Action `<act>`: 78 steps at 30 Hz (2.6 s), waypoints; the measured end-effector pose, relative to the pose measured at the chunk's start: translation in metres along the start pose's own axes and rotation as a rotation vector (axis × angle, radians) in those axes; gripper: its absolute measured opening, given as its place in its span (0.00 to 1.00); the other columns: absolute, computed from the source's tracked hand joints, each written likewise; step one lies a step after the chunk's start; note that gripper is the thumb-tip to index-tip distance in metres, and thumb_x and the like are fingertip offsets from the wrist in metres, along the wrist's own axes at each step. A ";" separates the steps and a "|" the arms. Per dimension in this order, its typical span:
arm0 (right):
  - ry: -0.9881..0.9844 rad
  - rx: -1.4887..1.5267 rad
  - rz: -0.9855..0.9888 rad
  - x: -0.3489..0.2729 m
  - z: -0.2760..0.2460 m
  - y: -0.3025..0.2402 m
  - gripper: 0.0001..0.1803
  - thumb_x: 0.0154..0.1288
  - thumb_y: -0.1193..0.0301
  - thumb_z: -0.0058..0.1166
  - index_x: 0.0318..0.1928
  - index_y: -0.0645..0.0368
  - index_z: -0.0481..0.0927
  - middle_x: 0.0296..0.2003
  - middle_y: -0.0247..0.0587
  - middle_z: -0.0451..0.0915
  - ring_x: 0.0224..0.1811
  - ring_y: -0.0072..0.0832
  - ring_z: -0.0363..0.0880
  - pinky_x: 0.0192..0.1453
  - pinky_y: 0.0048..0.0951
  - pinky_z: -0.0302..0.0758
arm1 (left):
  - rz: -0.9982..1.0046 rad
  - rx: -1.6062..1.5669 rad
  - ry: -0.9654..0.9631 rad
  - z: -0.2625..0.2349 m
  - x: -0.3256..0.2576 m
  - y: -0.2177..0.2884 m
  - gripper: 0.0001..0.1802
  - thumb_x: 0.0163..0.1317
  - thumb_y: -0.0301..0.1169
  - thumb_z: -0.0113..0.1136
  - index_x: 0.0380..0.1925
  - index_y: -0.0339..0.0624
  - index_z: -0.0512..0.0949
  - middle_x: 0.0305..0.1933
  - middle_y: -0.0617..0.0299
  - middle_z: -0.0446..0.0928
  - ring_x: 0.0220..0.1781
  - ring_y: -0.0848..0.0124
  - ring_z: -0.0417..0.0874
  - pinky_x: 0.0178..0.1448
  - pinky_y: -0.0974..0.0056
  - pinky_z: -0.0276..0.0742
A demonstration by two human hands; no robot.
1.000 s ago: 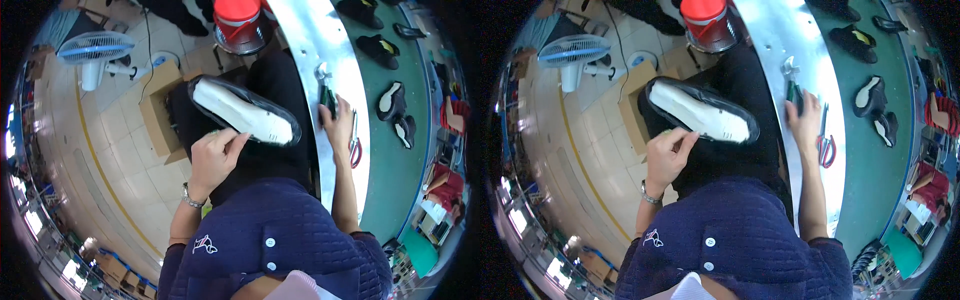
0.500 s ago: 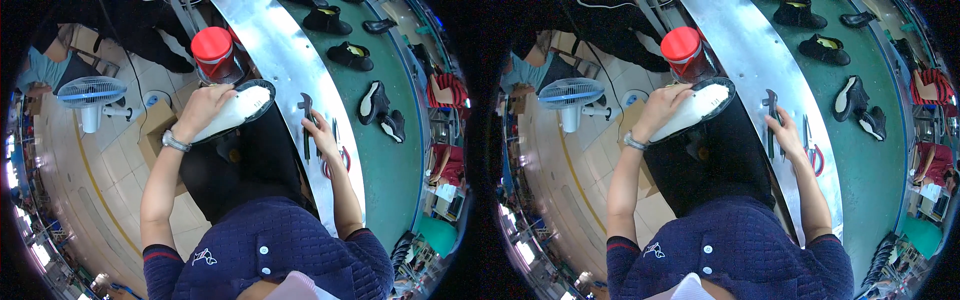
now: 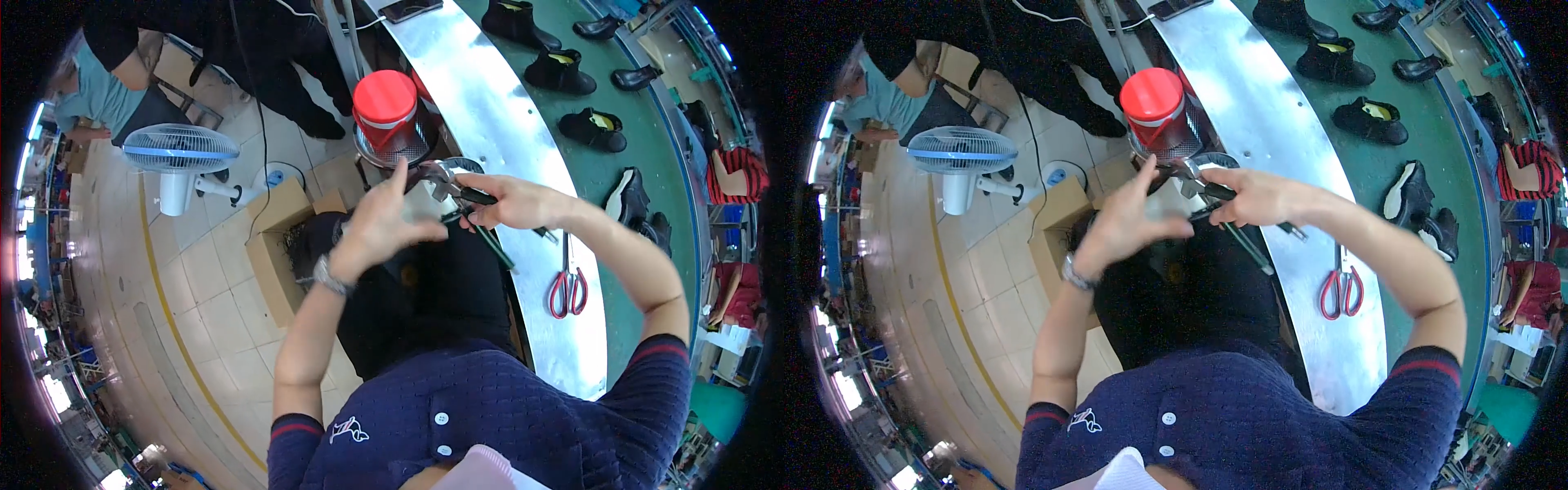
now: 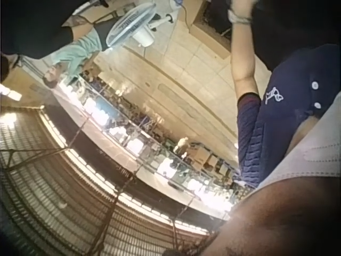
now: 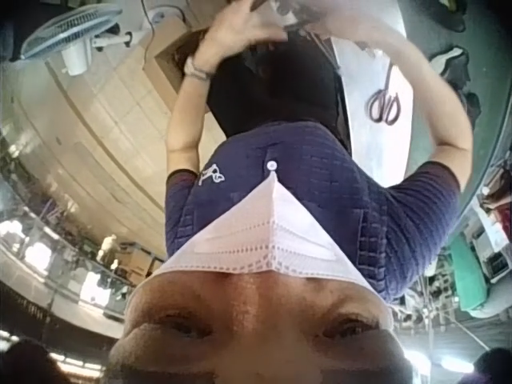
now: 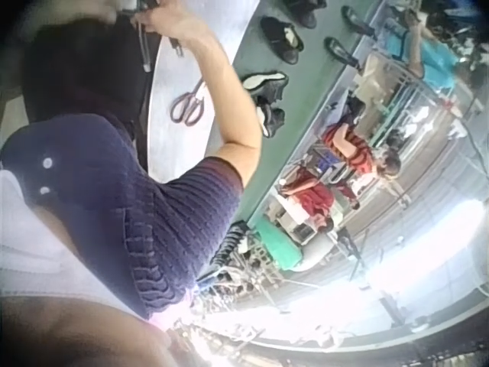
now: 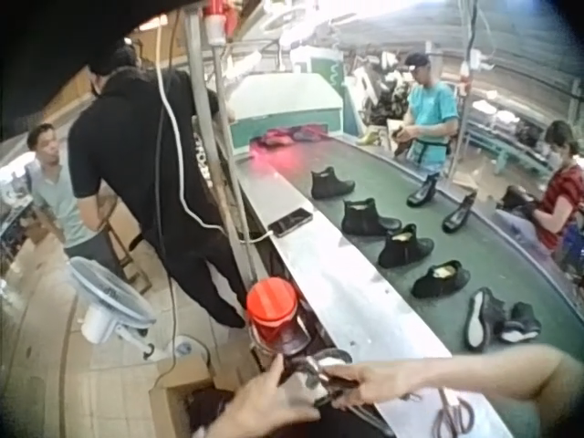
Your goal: Trimming and finishing the sole edges of a shoe using pliers and scissors.
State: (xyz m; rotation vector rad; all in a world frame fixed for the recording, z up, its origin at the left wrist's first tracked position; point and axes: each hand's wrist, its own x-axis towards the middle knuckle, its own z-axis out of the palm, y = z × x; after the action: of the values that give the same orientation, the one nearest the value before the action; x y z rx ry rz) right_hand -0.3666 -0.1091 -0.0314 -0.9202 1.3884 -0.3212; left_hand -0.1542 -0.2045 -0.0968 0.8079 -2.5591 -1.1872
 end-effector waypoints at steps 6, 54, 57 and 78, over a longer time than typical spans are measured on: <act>0.097 -0.127 -0.007 0.006 0.023 -0.006 0.35 0.72 0.74 0.47 0.74 0.54 0.48 0.29 0.35 0.72 0.28 0.22 0.77 0.31 0.28 0.78 | -0.007 0.241 0.303 0.043 -0.019 0.002 0.62 0.36 0.28 0.79 0.71 0.28 0.50 0.59 0.41 0.72 0.64 0.48 0.69 0.69 0.52 0.62; 0.509 -0.599 -0.078 0.020 0.033 -0.019 0.32 0.72 0.70 0.47 0.72 0.61 0.52 0.20 0.47 0.81 0.23 0.42 0.83 0.32 0.40 0.78 | 0.183 0.596 0.512 0.062 -0.024 -0.019 0.36 0.50 0.32 0.68 0.57 0.23 0.70 0.62 0.38 0.70 0.65 0.46 0.72 0.70 0.51 0.66; 0.608 -0.612 -0.190 0.028 0.040 -0.003 0.32 0.71 0.70 0.48 0.72 0.59 0.54 0.21 0.52 0.80 0.24 0.50 0.82 0.32 0.44 0.77 | 0.208 0.596 0.496 0.060 -0.022 -0.016 0.35 0.49 0.31 0.69 0.56 0.23 0.70 0.57 0.39 0.72 0.64 0.45 0.72 0.69 0.51 0.68; 0.551 -1.038 -0.133 0.033 0.054 -0.016 0.37 0.69 0.69 0.48 0.74 0.52 0.48 0.18 0.55 0.78 0.22 0.54 0.80 0.30 0.50 0.76 | 0.070 0.481 0.357 0.032 -0.039 -0.025 0.37 0.49 0.24 0.64 0.60 0.19 0.64 0.58 0.39 0.68 0.64 0.46 0.69 0.72 0.52 0.62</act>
State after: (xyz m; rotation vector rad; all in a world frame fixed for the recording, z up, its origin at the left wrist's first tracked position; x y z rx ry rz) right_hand -0.3046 -0.1222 -0.0475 -1.8713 2.0477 0.1000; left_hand -0.1255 -0.1753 -0.1349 0.9139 -2.5575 -0.3552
